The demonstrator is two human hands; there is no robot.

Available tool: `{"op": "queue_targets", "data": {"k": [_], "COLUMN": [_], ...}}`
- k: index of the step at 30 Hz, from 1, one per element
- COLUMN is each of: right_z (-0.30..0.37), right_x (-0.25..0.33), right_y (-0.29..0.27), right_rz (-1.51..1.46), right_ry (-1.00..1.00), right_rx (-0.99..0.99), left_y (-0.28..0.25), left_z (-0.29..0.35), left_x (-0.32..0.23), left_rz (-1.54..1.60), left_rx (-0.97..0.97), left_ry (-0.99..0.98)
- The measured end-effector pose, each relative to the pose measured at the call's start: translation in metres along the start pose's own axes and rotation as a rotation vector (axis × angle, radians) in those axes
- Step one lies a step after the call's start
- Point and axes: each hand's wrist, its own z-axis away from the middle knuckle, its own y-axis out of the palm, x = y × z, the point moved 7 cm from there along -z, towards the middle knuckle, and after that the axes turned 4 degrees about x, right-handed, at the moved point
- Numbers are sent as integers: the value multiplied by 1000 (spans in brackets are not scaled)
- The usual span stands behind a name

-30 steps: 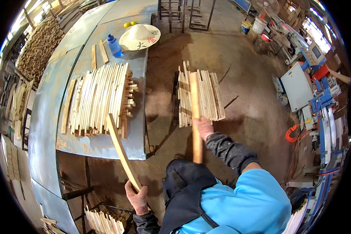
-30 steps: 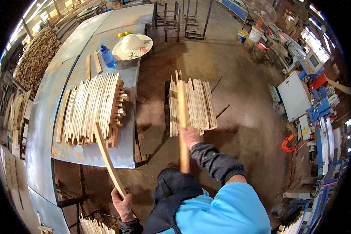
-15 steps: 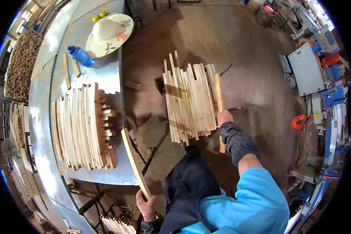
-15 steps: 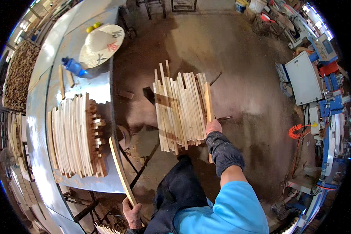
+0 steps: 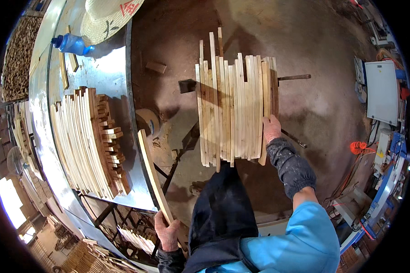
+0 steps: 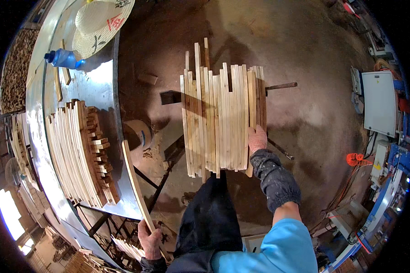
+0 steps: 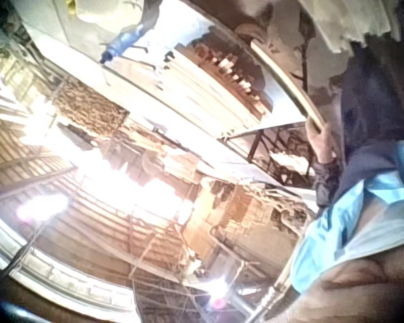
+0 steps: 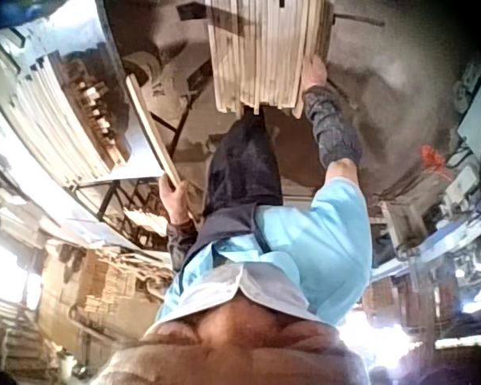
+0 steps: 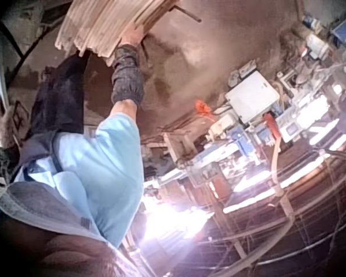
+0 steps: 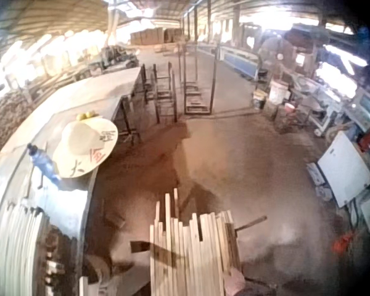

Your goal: The person sorts wooden slats from a large pile on a metal table, picking them up by hand and arranging them into neat stacks. The person repeatedly gathers small bundles of slats, aligns them, and places them onto a designated area on the table.

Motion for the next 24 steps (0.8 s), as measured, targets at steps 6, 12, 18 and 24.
{"op": "queue_targets", "data": {"k": [6, 12, 18, 24], "right_z": [-2, -18, 31, 167], "right_x": [29, 10, 53, 98], "right_y": [10, 19, -15, 6], "right_rz": [242, 196, 207, -230], "right_ry": [-96, 74, -32, -340], "right_rx": [106, 112, 99, 165], "left_y": [23, 32, 34, -2], "left_z": [-8, -11, -2, 2], "left_x": [-11, 5, -12, -11], "left_rz": [-89, -50, -30, 32], "left_rx": [47, 87, 59, 22], "left_ry": [-131, -75, -23, 91]}}
